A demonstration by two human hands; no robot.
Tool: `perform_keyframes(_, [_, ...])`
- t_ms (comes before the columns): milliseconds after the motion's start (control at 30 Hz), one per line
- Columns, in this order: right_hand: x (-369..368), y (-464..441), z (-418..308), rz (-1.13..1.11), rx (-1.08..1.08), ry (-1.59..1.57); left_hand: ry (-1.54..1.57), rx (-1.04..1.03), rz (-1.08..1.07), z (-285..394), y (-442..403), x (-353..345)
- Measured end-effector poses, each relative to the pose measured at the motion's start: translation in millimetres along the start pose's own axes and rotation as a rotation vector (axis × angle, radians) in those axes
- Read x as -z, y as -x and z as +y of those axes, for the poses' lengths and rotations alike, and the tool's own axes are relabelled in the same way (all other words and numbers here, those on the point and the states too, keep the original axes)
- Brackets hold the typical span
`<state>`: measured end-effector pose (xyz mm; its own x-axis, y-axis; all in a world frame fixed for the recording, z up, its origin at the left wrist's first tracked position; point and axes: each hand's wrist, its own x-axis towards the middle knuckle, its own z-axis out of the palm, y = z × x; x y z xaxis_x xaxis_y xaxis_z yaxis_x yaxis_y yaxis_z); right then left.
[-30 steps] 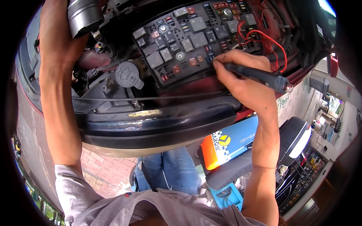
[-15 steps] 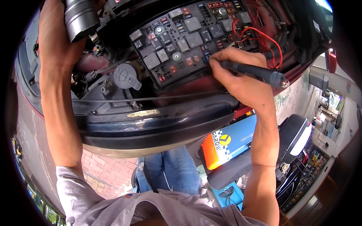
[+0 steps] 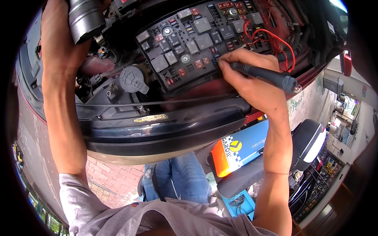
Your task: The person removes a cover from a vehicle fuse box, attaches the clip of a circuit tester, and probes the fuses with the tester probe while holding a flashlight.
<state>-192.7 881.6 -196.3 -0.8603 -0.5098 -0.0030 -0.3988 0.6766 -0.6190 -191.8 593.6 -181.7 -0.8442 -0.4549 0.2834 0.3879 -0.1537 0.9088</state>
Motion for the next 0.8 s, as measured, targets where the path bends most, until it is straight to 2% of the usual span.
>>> perform_keyframes(167, [1,0,-2,-0.002,-0.031,0.026,0.014,0.05,0.005,4,-3,1])
perform_keyframes(333, [0,-1,2,0.012,0.049,0.003,0.013,0.194,0.066,22,-11,-6])
perform_keyframes(367, [0,-1,0,0.014,0.039,-0.007,-0.021,0.14,0.091,13,-8,-8])
perform_keyframes(467, [0,-1,0,0.018,0.051,-0.031,0.189,0.352,0.098,30,-20,-2])
perform_keyframes(500, [0,-2,0,0.017,0.06,-0.042,0.191,0.327,0.077,27,-18,-1])
perform_keyframes(567, [4,-2,-3,-0.02,0.043,-0.014,0.247,0.284,-0.2,-8,-29,44])
perform_keyframes(700, [6,-1,-3,-0.015,0.042,-0.039,0.308,0.219,-0.222,-6,-29,42])
perform_keyframes(800, [9,-2,-9,-0.02,-0.021,-0.068,0.264,0.145,-0.081,5,-32,47])
